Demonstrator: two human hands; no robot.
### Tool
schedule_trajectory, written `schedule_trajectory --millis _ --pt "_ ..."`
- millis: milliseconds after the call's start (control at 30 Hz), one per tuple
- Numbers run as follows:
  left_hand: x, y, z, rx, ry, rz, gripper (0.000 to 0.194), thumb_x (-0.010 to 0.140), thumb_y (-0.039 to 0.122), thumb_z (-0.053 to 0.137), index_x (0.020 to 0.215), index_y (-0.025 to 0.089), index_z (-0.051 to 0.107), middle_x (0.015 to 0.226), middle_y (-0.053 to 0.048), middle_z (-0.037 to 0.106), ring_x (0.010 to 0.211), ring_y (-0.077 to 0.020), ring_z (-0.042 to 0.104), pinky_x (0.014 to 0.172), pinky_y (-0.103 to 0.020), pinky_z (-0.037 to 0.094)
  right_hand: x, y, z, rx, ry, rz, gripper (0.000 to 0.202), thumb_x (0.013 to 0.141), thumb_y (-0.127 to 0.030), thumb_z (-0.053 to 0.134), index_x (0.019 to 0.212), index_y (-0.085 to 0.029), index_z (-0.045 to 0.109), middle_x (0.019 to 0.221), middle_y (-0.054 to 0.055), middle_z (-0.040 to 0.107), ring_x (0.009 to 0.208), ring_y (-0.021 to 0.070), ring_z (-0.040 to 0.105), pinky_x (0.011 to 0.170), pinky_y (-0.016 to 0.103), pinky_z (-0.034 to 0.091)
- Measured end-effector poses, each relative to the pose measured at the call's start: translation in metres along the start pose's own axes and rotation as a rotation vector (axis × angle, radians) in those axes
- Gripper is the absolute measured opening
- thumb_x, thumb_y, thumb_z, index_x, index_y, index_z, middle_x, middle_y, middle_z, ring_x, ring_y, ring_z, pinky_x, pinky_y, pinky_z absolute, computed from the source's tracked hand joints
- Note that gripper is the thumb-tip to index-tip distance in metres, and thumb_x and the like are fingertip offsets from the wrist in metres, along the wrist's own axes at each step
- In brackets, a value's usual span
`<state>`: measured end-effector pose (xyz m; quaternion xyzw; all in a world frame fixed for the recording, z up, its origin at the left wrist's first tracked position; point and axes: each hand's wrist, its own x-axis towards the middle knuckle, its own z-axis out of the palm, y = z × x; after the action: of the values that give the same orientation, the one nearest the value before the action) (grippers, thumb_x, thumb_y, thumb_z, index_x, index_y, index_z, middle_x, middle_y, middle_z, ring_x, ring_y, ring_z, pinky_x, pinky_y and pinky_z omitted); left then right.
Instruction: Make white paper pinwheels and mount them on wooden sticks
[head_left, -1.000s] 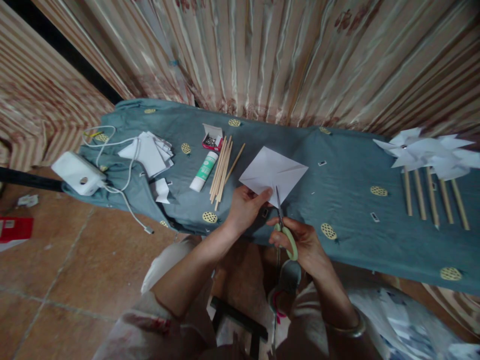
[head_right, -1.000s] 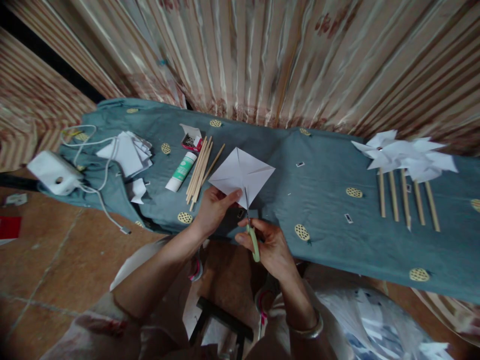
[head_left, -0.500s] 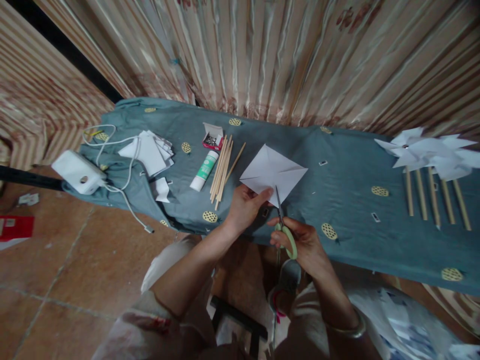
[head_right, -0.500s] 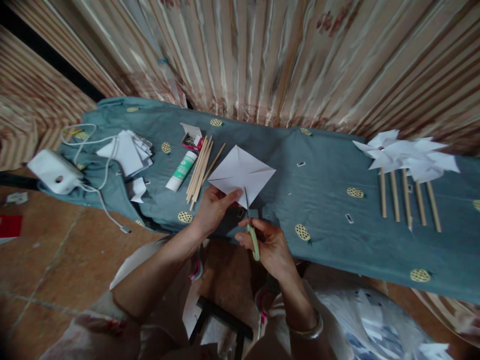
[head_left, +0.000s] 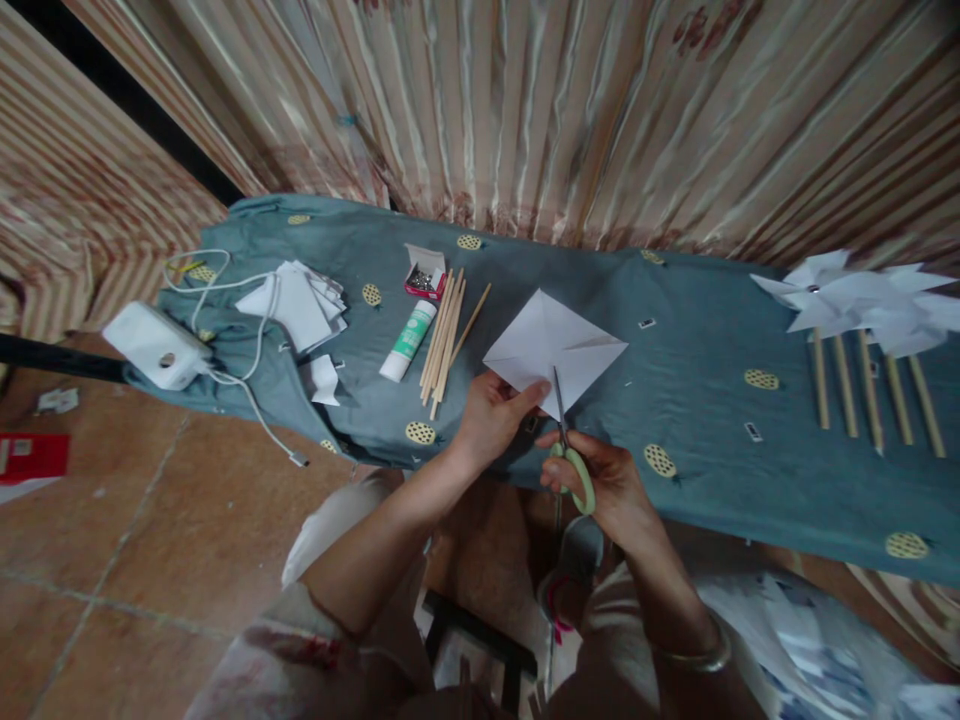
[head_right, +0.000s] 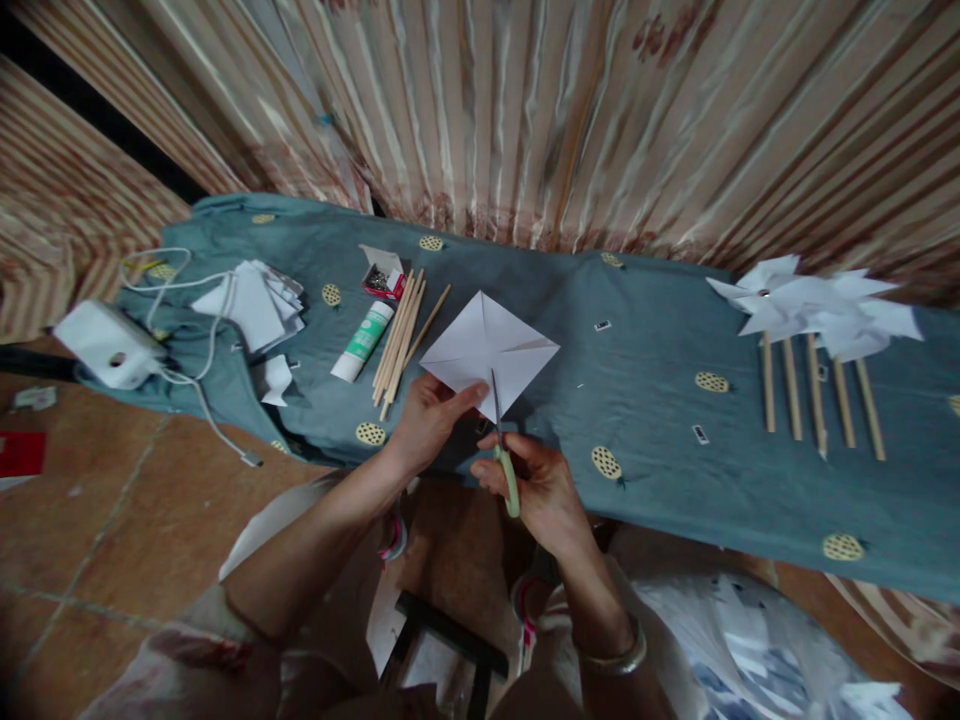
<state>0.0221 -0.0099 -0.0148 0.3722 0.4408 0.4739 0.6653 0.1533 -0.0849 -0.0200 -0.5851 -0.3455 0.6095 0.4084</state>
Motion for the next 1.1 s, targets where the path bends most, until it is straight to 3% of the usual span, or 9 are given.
schedule_trajectory --millis 467,667,1100 --pt "-0.0007 -0.0019 -0.0005 0.024 0.014 -0.017 0.024 0.064 0.036 0.076 0.072 0.016 0.064 0.067 0.0 0.064 0.056 -0.011 0.056 0.057 -0.024 0.049 0.001 0.0004 0.0001 -0.03 0.012 -0.04 0.034 0.059 -0.045 0.083 0.079 -0.02 0.072 0.059 -0.001 0.064 0.051 0.0127 0.057 0.049 0.026 0.051" --pt "-0.0002 -0.0033 -0.001 -0.008 0.003 -0.015 0.023 0.064 0.034 0.077 0.072 0.016 0.063 0.065 0.002 0.063 0.052 -0.0095 0.054 0.055 -0.023 0.048 0.0009 -0.0059 0.0017 -0.006 0.004 0.0 0.034 0.054 -0.041 0.086 0.076 -0.02 0.072 0.055 -0.002 0.062 0.049 0.0115 0.056 0.048 0.024 0.049" --pt "-0.0018 0.0007 -0.0005 0.035 0.013 -0.014 0.026 0.063 0.038 0.077 0.069 0.017 0.063 0.065 0.001 0.065 0.054 -0.0105 0.055 0.055 -0.023 0.048 0.0007 -0.004 0.0034 -0.005 0.015 -0.028 0.035 0.057 -0.047 0.083 0.075 -0.019 0.072 0.053 -0.002 0.06 0.047 0.0122 0.055 0.044 0.026 0.047"
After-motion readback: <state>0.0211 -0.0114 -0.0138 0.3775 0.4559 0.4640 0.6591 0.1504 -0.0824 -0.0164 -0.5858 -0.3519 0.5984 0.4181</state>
